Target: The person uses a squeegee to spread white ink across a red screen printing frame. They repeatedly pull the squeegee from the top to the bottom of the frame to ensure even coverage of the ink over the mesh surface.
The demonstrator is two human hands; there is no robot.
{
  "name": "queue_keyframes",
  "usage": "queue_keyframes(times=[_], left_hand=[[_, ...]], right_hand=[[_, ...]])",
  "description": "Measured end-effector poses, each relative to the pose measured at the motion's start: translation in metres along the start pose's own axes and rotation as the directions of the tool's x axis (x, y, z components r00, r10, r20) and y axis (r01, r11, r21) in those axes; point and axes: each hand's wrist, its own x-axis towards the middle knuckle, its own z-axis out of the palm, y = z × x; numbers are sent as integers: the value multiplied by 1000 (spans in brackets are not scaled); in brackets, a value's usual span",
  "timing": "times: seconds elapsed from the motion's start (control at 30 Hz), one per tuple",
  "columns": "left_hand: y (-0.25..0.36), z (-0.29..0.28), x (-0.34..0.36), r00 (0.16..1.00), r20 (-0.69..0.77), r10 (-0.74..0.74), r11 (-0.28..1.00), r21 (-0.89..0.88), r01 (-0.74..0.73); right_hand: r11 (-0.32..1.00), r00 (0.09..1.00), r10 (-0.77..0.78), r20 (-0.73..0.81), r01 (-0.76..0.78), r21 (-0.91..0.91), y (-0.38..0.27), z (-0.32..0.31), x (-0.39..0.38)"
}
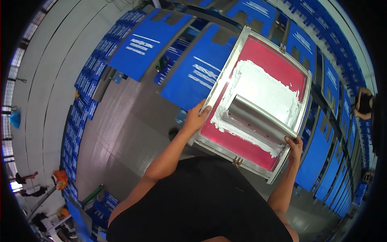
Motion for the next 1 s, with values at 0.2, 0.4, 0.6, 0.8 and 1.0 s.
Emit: queue_keyframes(times=[0.2,0.4,0.6,0.8,1.0], left_hand=[[14,3,-36,991,-132,-32,996,76,42],[51,11,-85,964,-250,-92,991,67,112],[58,15,-97,953,-271,-132,988,40,149],[71,12,-91,955,-286,-72,981,150,119],[57,14,-61,976,-210,-50,980,180,89]], right_hand=[[995,993,-54,105,44,94,21,-8,18],[990,962,-84,258,51,134,27,-16,35],[989,941,-81,329,34,144,38,-16,45],[961,937,-129,323,38,274,60,-10,42],[944,966,-156,205,85,318,69,-7,27]])
